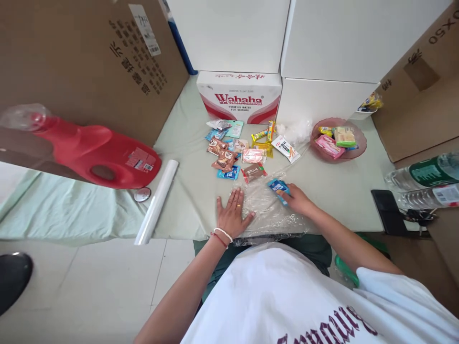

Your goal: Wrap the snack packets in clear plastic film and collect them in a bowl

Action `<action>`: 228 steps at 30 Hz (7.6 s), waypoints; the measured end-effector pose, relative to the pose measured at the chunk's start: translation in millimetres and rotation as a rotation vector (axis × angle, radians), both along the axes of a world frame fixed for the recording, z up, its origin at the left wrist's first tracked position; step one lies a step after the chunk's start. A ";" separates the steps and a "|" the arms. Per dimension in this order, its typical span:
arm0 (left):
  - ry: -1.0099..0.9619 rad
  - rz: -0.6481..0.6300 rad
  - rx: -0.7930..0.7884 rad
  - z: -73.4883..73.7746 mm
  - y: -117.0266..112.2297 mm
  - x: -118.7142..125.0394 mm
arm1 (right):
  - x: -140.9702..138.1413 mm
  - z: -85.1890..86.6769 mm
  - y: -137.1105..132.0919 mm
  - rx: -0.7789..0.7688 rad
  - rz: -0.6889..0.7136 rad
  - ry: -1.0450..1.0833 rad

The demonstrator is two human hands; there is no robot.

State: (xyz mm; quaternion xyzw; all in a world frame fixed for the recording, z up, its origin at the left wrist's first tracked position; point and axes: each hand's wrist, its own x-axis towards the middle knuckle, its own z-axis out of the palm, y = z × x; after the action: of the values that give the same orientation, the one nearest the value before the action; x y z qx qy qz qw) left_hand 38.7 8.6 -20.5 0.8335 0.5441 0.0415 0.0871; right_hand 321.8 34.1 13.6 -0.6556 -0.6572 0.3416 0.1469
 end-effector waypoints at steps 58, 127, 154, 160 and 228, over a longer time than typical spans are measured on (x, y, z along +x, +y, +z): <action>-0.001 -0.080 -0.028 6.5 -0.2 -6.6 | -4.4 -13.1 -1.6 0.334 0.680 -0.082; -0.101 -0.237 -0.114 20.7 -13.3 -67.9 | 8.7 16.6 -3.2 0.032 0.295 0.164; -0.232 -0.133 0.067 23.5 -20.5 39.6 | -56.2 39.9 64.9 0.103 0.517 -0.328; -0.570 -0.098 -0.081 -5.6 -9.4 23.4 | -46.7 17.6 -1.0 0.236 0.815 -0.301; -1.372 0.460 -0.099 -8.2 -61.5 -4.3 | -144.3 22.8 -35.2 0.272 0.555 -0.297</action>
State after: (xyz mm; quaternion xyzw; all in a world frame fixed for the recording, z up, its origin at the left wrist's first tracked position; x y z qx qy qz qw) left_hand 34.3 -52.9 -28.7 0.4792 0.5297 0.5477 0.4357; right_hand 177.5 -1.2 36.4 -0.4687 -0.8644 0.1786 0.0369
